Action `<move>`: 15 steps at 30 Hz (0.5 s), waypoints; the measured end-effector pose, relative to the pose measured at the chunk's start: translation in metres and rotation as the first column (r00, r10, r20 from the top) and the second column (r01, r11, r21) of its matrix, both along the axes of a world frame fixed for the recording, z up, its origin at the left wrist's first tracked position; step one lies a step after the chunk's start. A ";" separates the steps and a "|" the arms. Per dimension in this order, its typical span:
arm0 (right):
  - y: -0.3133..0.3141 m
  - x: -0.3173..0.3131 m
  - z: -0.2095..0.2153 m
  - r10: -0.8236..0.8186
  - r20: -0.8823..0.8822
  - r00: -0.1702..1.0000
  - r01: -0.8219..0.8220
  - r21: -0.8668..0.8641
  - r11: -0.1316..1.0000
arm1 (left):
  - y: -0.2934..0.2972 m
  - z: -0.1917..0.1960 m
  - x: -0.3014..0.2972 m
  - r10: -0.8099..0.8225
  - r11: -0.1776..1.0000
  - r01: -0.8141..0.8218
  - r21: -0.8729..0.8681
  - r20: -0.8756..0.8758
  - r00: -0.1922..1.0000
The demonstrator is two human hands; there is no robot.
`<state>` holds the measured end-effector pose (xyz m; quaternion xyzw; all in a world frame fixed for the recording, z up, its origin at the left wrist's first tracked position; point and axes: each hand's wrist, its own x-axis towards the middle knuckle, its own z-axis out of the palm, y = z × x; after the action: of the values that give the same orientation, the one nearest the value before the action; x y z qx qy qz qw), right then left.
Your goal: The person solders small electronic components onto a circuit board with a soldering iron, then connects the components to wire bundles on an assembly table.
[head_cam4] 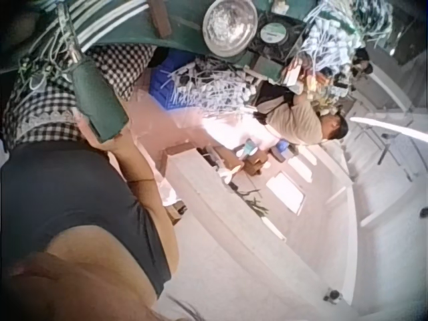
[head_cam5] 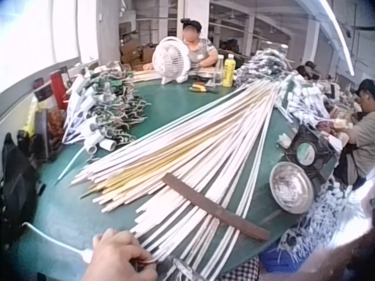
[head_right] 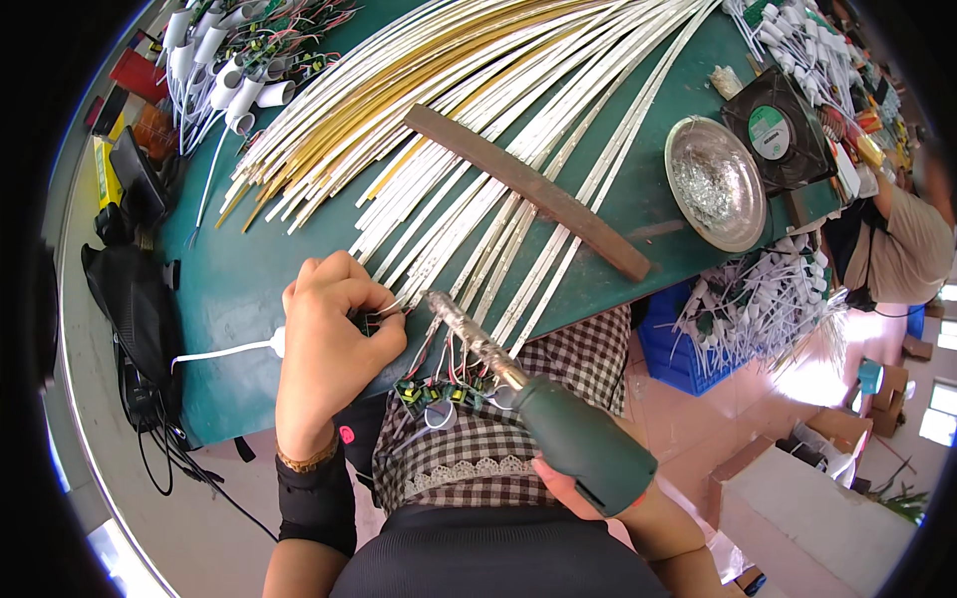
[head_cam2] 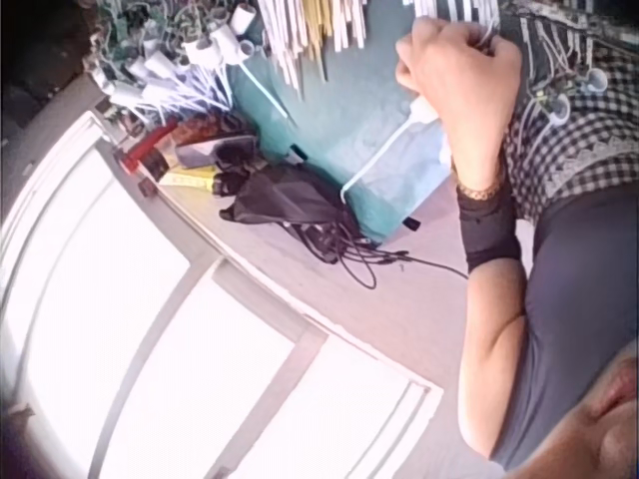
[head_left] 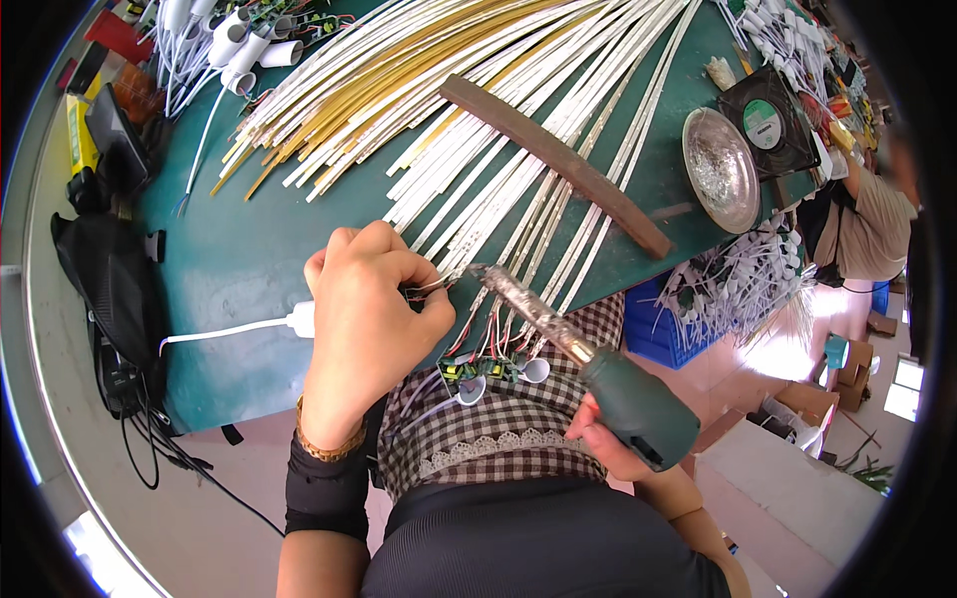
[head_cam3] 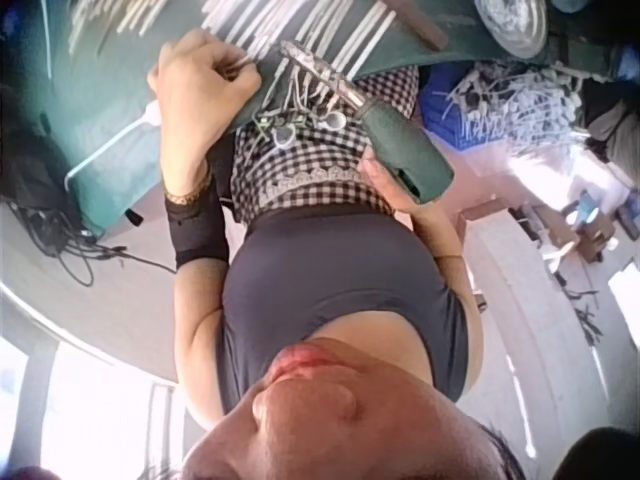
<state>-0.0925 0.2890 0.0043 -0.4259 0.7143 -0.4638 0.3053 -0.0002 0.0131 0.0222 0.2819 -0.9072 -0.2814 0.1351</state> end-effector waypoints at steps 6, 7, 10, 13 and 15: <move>0.009 0.002 0.001 -0.060 0.257 0.965 0.060 0.006 0.998 | 0.001 -0.001 0.000 0.008 1.000 -0.008 0.003 -0.002 1.000; 0.010 0.003 -0.002 -0.091 0.340 0.936 0.097 0.000 0.995 | 0.000 -0.001 0.001 0.011 1.000 -0.011 0.001 -0.001 1.000; 0.012 0.001 -0.002 -0.030 0.182 0.983 0.024 0.032 0.999 | -0.001 -0.002 0.001 0.002 1.000 -0.002 0.002 -0.010 1.000; 0.009 0.000 -0.001 0.012 -0.012 1.000 -0.012 0.014 1.000 | -0.001 -0.002 0.001 0.007 1.000 -0.007 0.004 -0.012 1.000; 0.001 0.009 -0.002 -0.117 0.052 0.992 0.116 0.016 0.993 | -0.002 -0.002 0.000 0.009 1.000 -0.009 0.003 -0.006 1.000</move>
<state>-0.0831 0.2900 0.0020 -0.3692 0.7326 -0.4872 0.2994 0.0002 0.0115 0.0202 0.2853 -0.9051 -0.2831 0.1386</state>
